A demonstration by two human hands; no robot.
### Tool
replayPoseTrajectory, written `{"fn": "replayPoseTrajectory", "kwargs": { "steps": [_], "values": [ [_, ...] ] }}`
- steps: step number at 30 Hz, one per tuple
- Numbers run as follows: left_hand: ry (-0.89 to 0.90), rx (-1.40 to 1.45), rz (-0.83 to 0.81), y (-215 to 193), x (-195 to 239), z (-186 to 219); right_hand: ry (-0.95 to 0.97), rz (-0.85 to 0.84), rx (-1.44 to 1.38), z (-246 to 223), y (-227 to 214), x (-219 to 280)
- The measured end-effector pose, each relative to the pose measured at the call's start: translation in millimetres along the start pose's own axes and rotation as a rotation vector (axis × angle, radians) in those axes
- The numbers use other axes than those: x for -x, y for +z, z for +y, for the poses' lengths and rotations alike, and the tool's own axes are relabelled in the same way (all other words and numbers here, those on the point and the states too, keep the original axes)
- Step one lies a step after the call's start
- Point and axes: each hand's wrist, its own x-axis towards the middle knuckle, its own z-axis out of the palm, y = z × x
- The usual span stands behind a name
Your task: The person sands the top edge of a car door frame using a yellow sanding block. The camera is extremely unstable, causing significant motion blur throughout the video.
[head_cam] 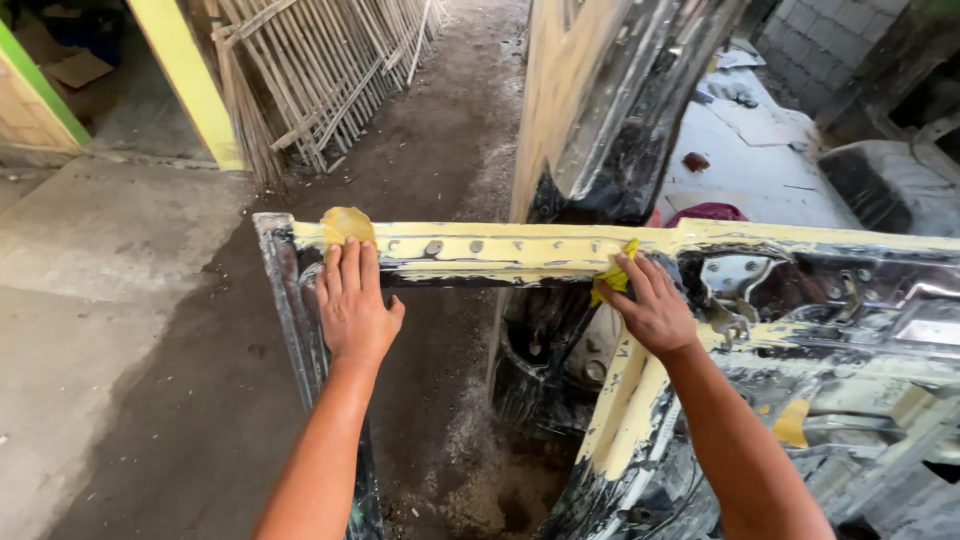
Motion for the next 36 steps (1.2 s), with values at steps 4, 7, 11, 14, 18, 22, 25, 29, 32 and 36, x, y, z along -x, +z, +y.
{"fn": "replayPoseTrajectory", "kwargs": {
  "steps": [4,7,11,14,18,22,25,29,32,36],
  "values": [
    [0.066,0.012,-0.038,13.8,-2.8,67.0,0.092,0.003,0.024,-0.7,-7.9,6.8],
    [0.205,-0.002,-0.136,35.9,-6.3,135.6,0.148,0.109,-0.080,1.4,5.2,8.3],
    [0.374,0.052,-0.197,60.7,-5.4,235.4,0.298,0.237,-0.159,7.0,37.4,29.9],
    [0.453,0.193,-0.157,79.4,-6.4,271.0,0.381,0.305,-0.137,15.2,51.1,31.3],
    [0.418,0.188,-0.219,56.5,-15.5,222.9,0.446,0.316,-0.128,14.1,51.3,35.6],
    [0.185,0.073,-0.178,25.7,-10.0,166.1,0.455,0.328,-0.133,12.4,47.0,32.4],
    [0.017,0.160,-0.126,45.2,0.0,195.6,0.483,0.352,-0.176,7.9,44.8,32.0],
    [0.380,0.095,-0.143,94.4,5.5,271.6,0.604,0.448,-0.195,8.7,44.7,31.8],
    [0.561,0.214,-0.203,97.7,0.4,294.8,0.625,0.503,-0.209,11.4,45.6,28.2],
    [0.561,-0.119,-0.403,83.2,-11.1,252.7,0.628,0.501,-0.240,10.7,43.4,30.5]
  ]
}}
